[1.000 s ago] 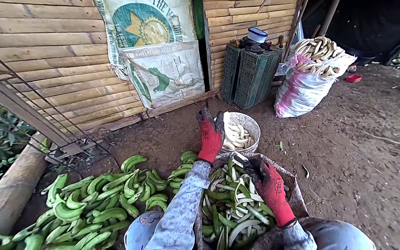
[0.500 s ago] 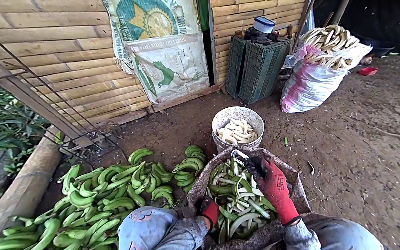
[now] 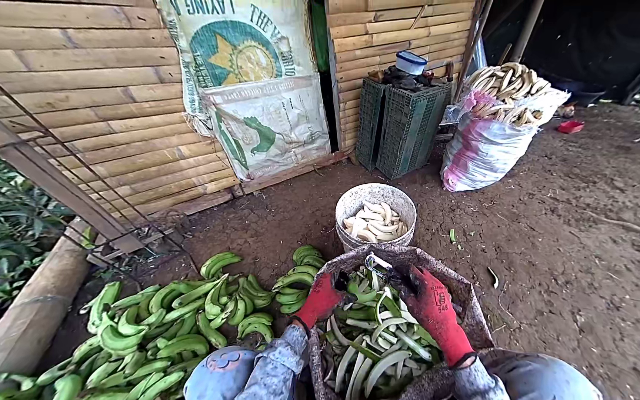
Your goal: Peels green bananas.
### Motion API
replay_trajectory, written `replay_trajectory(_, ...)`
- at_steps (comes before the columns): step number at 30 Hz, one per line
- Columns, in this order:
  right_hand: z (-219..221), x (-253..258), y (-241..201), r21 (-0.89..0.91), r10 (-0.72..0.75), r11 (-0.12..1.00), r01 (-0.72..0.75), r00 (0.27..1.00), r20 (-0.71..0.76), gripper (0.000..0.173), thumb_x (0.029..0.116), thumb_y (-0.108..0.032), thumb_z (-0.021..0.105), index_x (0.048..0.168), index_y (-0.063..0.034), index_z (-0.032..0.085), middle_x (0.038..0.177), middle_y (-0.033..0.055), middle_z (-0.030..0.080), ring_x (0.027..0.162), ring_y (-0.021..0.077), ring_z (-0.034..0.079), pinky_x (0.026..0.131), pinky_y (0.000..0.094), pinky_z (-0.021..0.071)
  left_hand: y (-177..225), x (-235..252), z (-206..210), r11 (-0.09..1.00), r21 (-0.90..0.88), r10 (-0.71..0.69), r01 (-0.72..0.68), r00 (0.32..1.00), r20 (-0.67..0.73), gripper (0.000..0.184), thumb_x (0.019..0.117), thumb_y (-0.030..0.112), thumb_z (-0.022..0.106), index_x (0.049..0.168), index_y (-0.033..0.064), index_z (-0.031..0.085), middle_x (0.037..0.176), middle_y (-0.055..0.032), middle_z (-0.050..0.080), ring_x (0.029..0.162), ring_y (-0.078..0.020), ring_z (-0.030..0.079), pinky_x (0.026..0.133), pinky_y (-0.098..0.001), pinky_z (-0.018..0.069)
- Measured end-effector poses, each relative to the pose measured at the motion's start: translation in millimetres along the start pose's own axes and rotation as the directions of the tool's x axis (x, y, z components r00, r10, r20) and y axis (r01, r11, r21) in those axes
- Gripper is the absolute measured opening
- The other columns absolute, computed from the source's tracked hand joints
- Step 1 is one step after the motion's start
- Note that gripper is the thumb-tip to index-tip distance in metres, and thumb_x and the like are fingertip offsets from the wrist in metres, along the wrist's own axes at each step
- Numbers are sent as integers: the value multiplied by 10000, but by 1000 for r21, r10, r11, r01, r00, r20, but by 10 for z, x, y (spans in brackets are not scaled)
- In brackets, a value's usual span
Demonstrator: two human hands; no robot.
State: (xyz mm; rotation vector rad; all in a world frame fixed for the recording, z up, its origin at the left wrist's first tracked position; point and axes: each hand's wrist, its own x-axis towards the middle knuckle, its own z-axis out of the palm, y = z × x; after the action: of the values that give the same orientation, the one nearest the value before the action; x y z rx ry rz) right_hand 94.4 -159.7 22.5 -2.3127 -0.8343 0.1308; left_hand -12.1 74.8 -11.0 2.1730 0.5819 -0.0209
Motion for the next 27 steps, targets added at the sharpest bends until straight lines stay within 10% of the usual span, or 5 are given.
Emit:
replay_trajectory(6,29,10,127,-332,333,925,-186,818,469,402,1002,-415,597,1142,-56,713,1178,197,703,1164,373,649,985,605,477,-204,220,216,656,-746,-3,-118,987,-159,411,924,59,674,1304,-19,538,1088,-147,661,897,-216,683,776,-375,605)
replay_trajectory(9,397,-45,348,-423,470,871,-248,668,577,453,1011,-423,577,1181,-19,692,1284,226,661,1247,391,609,1013,621,462,-329,273,101,981,-168,-114,93,986,-118,482,995,199,640,1409,-23,529,1369,-205,594,1268,-259,581,1095,-418,454)
replay_trajectory(13,1048,-80,350,-312,355,928,-205,744,566,411,1050,-335,508,1274,-19,645,1303,231,652,1269,387,603,1041,591,468,-287,257,122,869,391,-292,303,952,-88,551,1059,274,496,1485,-64,415,1539,-262,427,1475,-348,377,1221,-487,288)
replay_trajectory(18,1483,-6,348,19,15,999,-32,809,588,350,1040,-237,531,1309,-36,632,1219,224,684,1191,374,644,1047,561,474,-24,237,51,955,-280,-178,102,948,-262,376,1102,220,441,1332,-37,591,1284,-214,632,1194,-250,602,1060,-409,449)
replay_trajectory(27,1,64,-239,368,-296,888,276,955,-3,320,983,-313,640,1188,-77,705,963,17,744,862,73,699,811,299,580,703,-385,-347,448,-873,38,-193,980,-197,368,1111,217,335,1267,36,615,920,-68,678,703,-127,636,612,-272,555)
